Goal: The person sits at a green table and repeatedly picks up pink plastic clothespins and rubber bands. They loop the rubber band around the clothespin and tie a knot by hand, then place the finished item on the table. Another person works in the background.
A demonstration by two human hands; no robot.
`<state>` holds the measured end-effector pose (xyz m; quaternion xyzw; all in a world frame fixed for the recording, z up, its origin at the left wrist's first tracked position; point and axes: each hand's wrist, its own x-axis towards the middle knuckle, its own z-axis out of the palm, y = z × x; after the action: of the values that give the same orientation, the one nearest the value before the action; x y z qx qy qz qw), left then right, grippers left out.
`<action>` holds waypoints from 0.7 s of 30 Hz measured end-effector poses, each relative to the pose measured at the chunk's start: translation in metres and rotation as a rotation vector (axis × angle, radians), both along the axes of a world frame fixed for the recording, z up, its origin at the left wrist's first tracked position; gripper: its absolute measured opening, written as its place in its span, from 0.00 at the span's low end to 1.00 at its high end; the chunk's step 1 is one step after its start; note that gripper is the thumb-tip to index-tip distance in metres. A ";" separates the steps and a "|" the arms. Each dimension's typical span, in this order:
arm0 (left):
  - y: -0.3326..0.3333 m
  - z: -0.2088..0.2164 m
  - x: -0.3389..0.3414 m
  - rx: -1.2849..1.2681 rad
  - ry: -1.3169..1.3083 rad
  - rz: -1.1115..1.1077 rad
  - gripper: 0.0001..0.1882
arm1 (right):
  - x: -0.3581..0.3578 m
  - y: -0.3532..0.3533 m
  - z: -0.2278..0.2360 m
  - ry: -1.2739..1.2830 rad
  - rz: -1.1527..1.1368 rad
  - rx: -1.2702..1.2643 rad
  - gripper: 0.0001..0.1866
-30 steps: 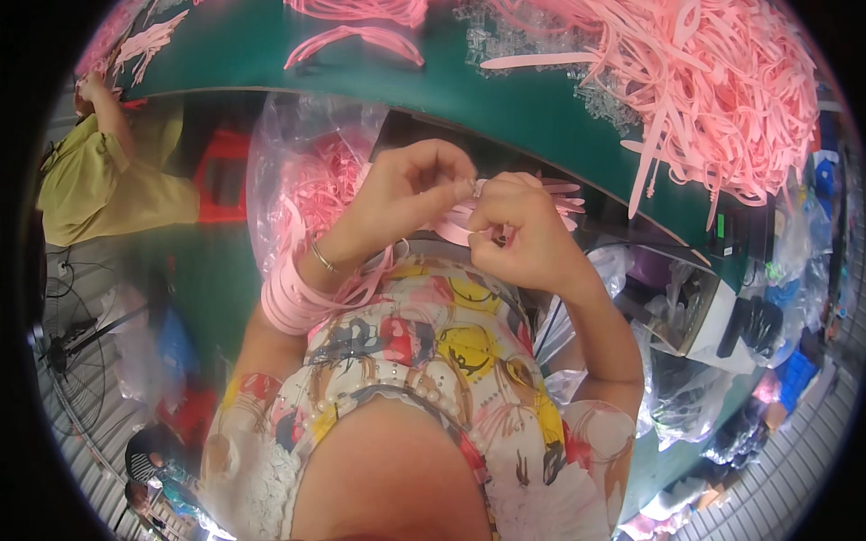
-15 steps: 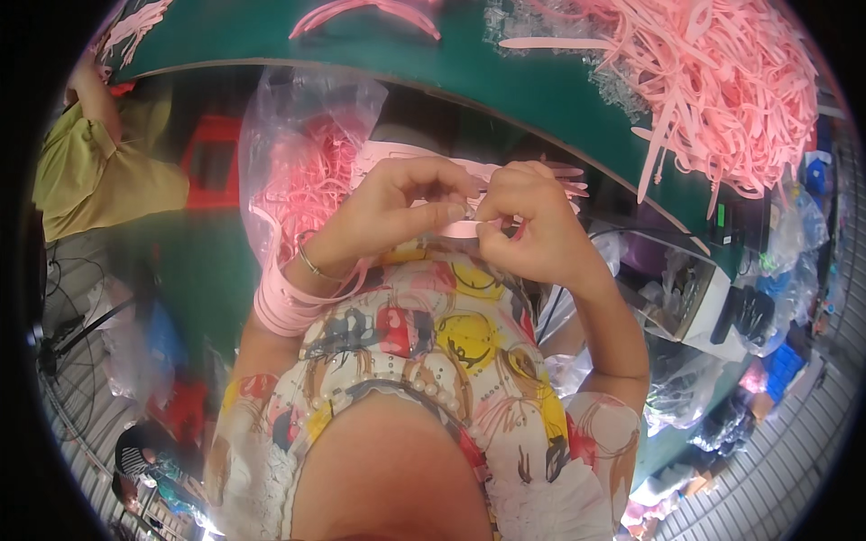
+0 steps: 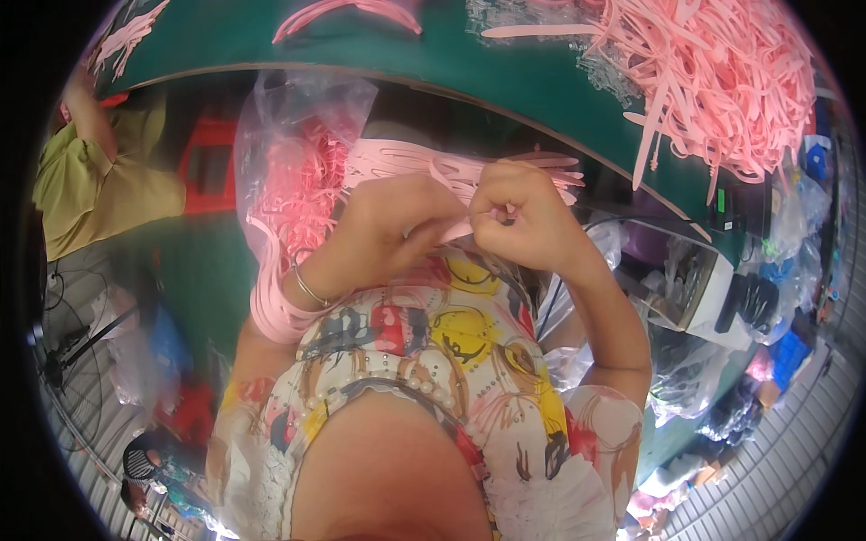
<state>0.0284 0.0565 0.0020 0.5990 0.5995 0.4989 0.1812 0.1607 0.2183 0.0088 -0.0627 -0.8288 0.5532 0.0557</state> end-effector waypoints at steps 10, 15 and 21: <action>-0.001 -0.014 0.004 -0.352 -0.909 -0.069 0.07 | 0.004 0.001 -0.013 -0.092 -0.046 -0.241 0.03; -0.004 -0.020 0.007 -0.340 -0.628 -0.071 0.09 | 0.001 0.001 -0.010 -0.092 -0.031 -0.231 0.02; -0.012 -0.019 0.005 -0.441 -0.910 -0.209 0.10 | -0.003 -0.004 -0.014 0.029 0.058 -0.136 0.01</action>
<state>0.0334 0.0446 -0.0166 0.3255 0.4878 0.5499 0.5947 0.1572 0.2146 -0.0047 -0.0340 -0.7900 0.6104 0.0474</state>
